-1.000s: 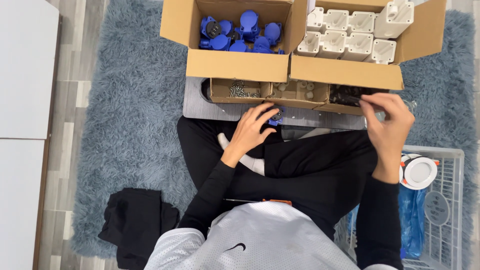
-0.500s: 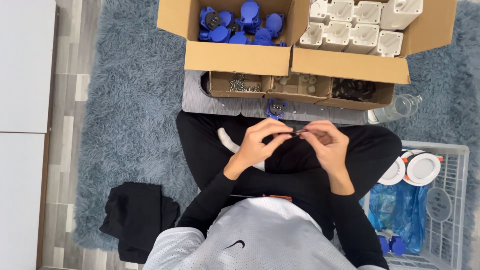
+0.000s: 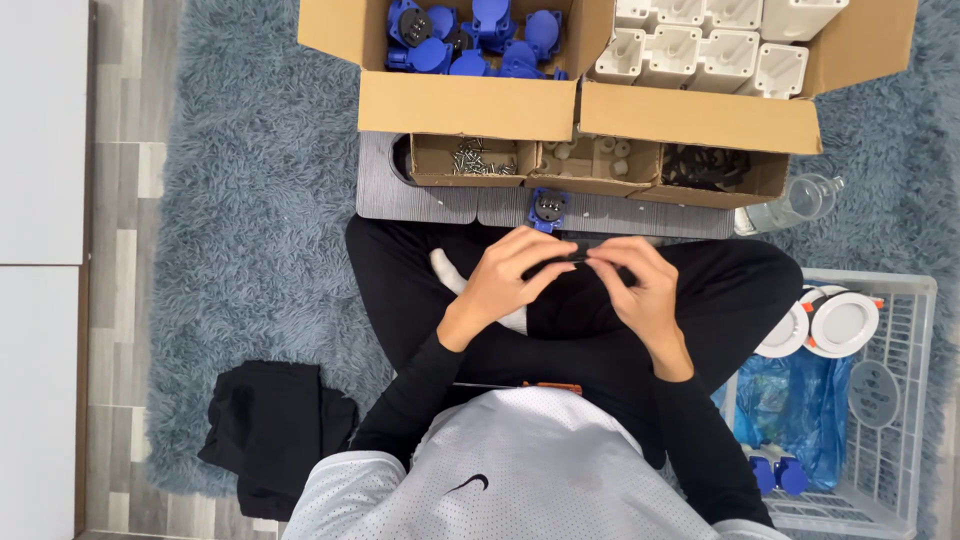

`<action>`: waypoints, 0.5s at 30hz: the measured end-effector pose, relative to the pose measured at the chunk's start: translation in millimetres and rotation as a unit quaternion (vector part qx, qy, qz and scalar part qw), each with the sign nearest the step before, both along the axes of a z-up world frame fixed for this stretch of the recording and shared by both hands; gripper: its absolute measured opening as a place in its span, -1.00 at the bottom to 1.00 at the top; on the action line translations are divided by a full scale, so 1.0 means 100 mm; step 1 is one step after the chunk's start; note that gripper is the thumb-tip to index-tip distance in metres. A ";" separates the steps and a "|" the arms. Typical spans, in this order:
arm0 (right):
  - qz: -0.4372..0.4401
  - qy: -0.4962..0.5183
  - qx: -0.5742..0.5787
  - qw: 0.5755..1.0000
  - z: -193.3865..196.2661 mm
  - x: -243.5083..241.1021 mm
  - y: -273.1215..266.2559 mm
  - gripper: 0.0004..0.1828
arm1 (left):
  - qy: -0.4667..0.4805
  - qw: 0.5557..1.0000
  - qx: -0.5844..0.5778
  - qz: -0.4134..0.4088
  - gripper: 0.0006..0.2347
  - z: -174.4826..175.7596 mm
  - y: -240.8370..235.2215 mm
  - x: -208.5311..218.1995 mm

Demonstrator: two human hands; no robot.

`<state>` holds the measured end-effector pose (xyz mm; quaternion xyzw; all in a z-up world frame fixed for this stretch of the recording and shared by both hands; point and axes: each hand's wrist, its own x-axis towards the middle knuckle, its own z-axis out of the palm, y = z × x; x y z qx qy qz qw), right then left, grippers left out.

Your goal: Assembling electrical components by joining blue and white plastic parts using a screwdriver

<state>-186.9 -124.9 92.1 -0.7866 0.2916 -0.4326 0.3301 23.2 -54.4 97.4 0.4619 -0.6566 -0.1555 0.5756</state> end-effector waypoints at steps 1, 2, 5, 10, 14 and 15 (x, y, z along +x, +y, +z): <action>0.000 0.001 0.001 1.000 -0.02 -0.02 0.00 -0.90 | 0.001 1.000 0.001 0.000 -0.86 -0.06 0.01 0.00; 0.000 -0.009 0.013 1.000 -0.05 -0.03 -0.01 -0.90 | 0.033 0.999 0.020 -0.004 -0.86 -0.11 0.01 0.01; 0.003 -0.017 0.025 1.000 -0.08 -0.02 -0.03 -0.89 | 0.091 0.995 0.043 -0.007 -0.88 -0.24 0.00 -0.01; 0.014 -0.020 0.007 1.000 -0.04 0.00 -0.04 -0.84 | 0.095 0.995 0.021 0.007 -0.89 -0.24 -0.03 -0.06; 0.014 -0.004 -0.014 1.000 0.00 0.04 -0.04 -0.90 | 0.067 0.998 0.000 0.012 -0.91 -0.18 -0.05 -0.02; 0.013 -0.005 -0.018 1.000 -0.02 0.05 -0.04 -0.91 | 0.066 0.998 -0.004 0.014 -0.92 -0.19 -0.06 -0.01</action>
